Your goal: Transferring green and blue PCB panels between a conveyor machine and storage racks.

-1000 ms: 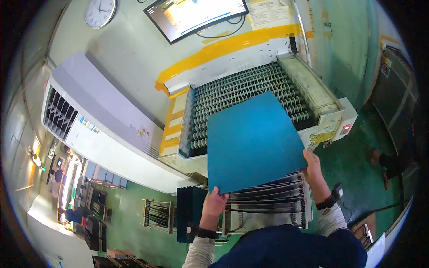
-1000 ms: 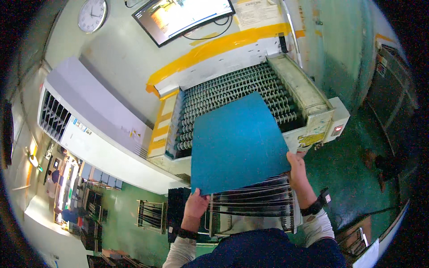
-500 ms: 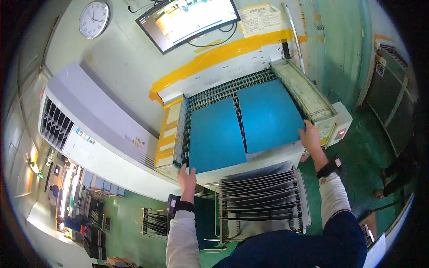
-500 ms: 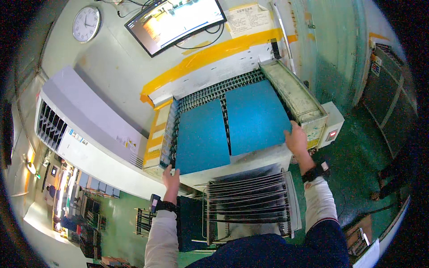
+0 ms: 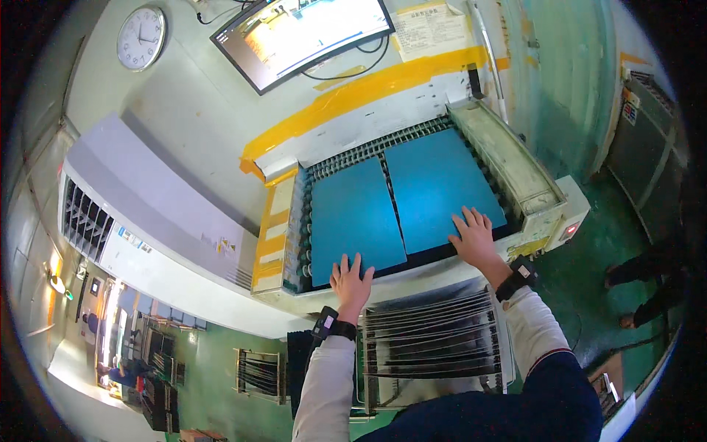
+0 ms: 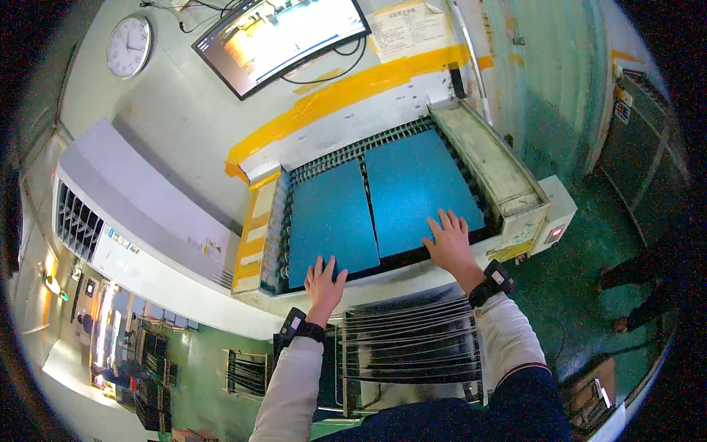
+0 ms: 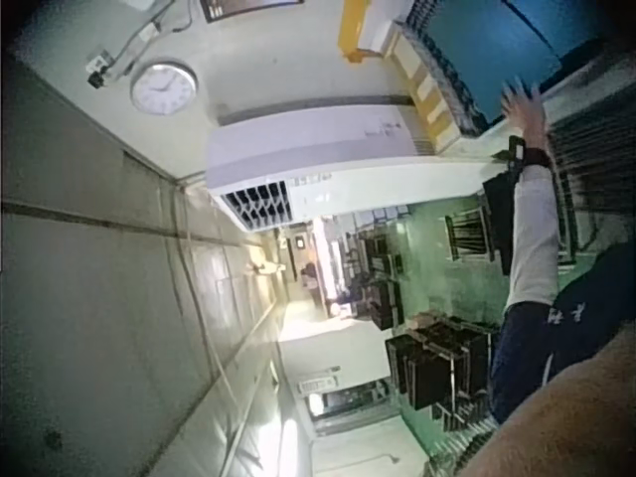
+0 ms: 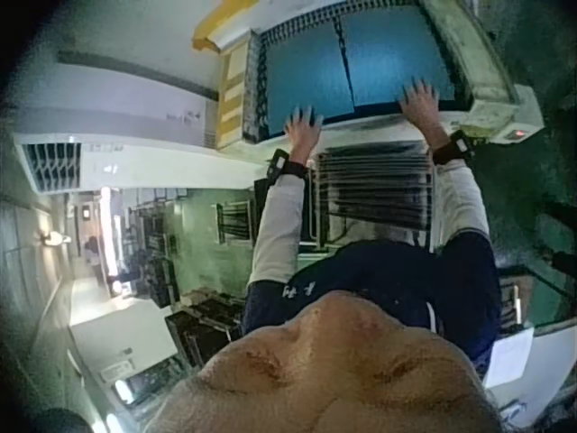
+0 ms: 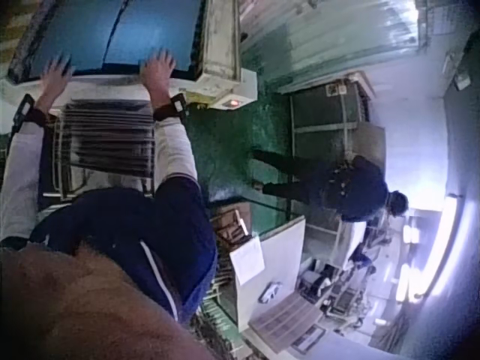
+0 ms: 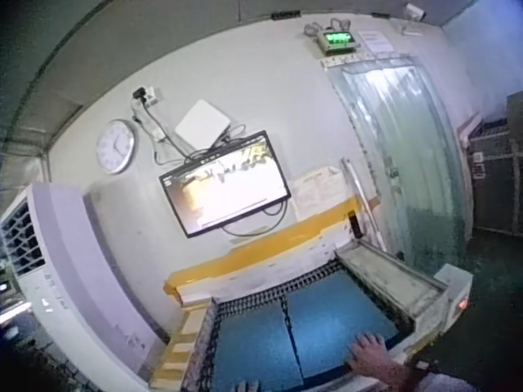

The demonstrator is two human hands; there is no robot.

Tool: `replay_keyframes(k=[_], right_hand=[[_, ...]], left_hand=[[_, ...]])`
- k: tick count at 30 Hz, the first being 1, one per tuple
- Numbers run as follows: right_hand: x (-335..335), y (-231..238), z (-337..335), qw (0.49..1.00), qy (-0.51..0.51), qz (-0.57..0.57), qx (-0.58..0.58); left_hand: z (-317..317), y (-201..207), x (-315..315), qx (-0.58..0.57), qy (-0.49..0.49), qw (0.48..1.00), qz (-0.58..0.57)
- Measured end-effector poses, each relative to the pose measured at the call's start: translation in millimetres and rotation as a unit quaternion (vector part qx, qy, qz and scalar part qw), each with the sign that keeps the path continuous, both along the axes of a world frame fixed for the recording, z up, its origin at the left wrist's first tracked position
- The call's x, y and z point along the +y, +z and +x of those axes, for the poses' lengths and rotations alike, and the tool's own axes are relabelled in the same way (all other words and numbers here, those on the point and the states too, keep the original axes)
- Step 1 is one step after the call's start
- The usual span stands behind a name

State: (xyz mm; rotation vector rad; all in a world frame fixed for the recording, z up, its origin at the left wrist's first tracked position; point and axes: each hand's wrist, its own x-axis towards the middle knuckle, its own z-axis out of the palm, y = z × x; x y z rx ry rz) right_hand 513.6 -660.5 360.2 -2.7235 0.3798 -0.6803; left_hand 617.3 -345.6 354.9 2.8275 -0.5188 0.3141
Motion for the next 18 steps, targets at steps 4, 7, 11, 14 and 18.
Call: replay_keyframes(k=[4,7,11,14,18], right_hand=[[-10,2,29,1.0,-0.003,0.006,0.023],[-18,5,45,0.999,0.0,0.004,0.034],[-27,12,59,0.999,0.001,0.007,0.037],[-30,12,66,0.999,0.008,0.013,0.041],[-33,8,73,1.0,0.012,0.008,0.022]], left_hand=[[30,4,-12,0.01,0.004,1.0,0.0],[47,7,-18,0.019,0.005,1.0,0.01],[66,4,-28,0.021,0.013,1.0,0.012],[78,4,-32,0.02,0.014,1.0,0.01],[91,-2,-33,0.017,0.013,1.0,0.001]])
